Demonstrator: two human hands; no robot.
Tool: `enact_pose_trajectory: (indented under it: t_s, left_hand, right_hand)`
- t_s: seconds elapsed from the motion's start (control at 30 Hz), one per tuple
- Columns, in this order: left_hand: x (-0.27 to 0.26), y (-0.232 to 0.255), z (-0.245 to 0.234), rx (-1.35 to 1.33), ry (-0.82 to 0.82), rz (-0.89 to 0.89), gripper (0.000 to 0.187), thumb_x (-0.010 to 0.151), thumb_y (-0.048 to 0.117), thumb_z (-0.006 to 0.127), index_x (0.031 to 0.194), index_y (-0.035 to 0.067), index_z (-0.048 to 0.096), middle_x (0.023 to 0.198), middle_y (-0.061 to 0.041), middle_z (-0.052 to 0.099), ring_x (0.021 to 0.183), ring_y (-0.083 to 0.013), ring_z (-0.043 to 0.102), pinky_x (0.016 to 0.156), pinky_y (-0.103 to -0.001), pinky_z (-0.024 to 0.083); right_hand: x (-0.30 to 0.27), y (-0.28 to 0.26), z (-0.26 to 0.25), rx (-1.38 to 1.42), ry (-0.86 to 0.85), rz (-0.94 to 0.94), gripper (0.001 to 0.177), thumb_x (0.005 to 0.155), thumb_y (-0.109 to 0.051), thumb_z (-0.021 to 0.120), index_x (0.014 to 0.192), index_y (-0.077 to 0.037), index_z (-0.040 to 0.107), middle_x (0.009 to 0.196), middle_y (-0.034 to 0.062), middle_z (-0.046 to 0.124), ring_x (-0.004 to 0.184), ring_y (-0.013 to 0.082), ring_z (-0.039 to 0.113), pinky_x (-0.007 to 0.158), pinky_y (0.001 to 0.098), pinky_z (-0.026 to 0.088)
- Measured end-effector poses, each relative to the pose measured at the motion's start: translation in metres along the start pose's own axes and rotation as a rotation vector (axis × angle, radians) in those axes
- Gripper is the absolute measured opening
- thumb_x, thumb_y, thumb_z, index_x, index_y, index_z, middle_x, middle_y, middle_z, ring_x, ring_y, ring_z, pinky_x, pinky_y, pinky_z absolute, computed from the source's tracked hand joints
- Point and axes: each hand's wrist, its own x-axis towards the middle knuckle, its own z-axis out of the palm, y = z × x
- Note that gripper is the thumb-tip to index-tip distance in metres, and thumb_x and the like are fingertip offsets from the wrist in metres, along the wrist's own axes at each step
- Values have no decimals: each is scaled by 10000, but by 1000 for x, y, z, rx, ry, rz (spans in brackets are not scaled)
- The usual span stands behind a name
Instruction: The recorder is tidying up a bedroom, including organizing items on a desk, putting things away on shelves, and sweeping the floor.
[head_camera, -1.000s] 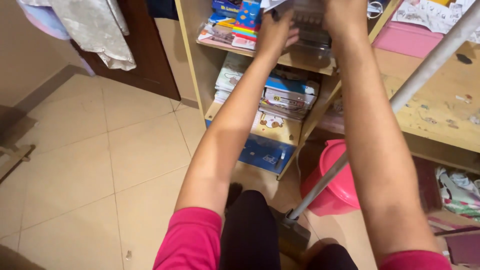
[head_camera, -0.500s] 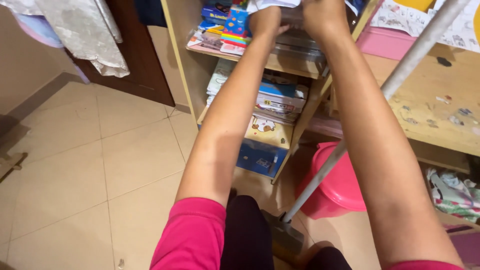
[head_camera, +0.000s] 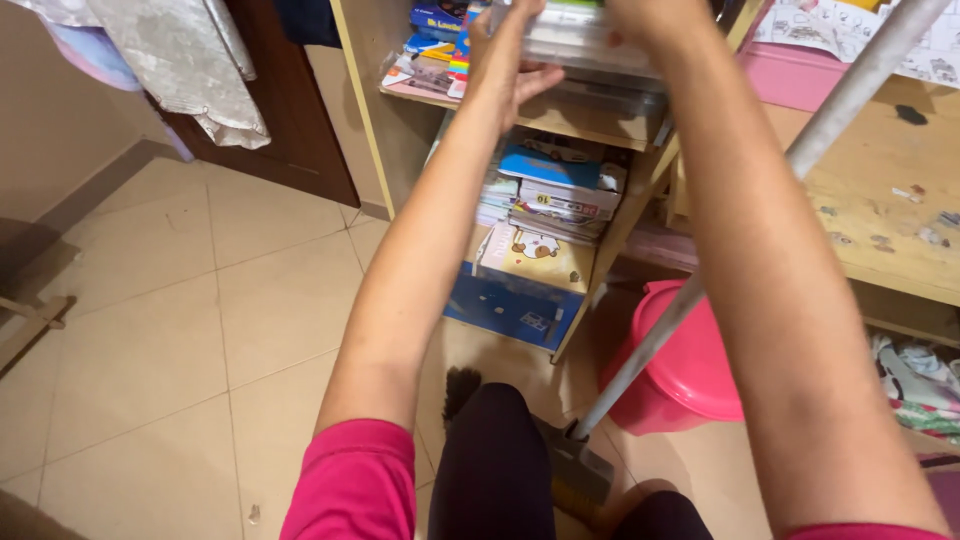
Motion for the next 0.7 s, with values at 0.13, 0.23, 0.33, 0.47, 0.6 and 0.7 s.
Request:
enact_pose_trajectory:
  t_s: [0.13, 0.23, 0.33, 0.47, 0.6, 0.7]
  left_hand:
    - [21, -18, -12, -46, -116, 96, 803, 804, 343, 739, 1442, 70, 336, 1342, -197, 551, 1064, -284, 669, 645, -463, 681]
    - [5, -5, -8, 46, -48, 173, 727, 836, 296, 773, 1410, -4, 443, 1341, -192, 596, 1091, -282, 701, 649, -445, 681]
    - [-36, 18, -6, -4, -20, 83, 726, 764, 298, 779, 1357, 28, 459, 1256, -216, 675, 1050, -305, 701, 579, -428, 699]
    - [-61, 28, -20, -53, -67, 83, 689, 782, 290, 766, 1351, 50, 461, 1211, -208, 643, 1022, -328, 703, 587, -455, 716]
    - [-82, 45, -50, 13, -113, 92, 578, 804, 296, 719, 1287, 19, 564, 1113, -206, 688, 927, -346, 779, 581, -422, 654]
    - [-105, 52, -74, 21, -129, 55, 540, 840, 295, 703, 1275, -5, 592, 1096, -242, 722, 911, -342, 790, 594, -401, 645]
  right_hand:
    - [9, 10, 11, -109, -173, 236, 228, 981, -311, 696, 1118, -128, 696, 875, 114, 681, 688, 244, 680, 589, 398, 575]
    - [4, -2, 13, -83, -163, 208, 220, 997, -295, 661, 1104, -107, 696, 870, 123, 687, 681, 243, 680, 581, 404, 567]
    - [8, -3, 16, -61, -151, 177, 221, 1012, -280, 626, 1090, -85, 695, 864, 132, 693, 674, 242, 681, 572, 410, 559]
    - [3, -14, 15, -40, -138, 146, 231, 1027, -264, 590, 1076, -64, 694, 859, 141, 699, 667, 241, 681, 564, 416, 551]
    - [3, -16, 15, 5, -113, 114, 261, 1050, -241, 538, 1055, -32, 693, 852, 154, 709, 657, 239, 682, 552, 425, 539]
    - [0, -17, 21, 40, -114, 125, 258, 1043, -214, 530, 1036, -5, 682, 843, 154, 709, 651, 236, 684, 540, 427, 542]
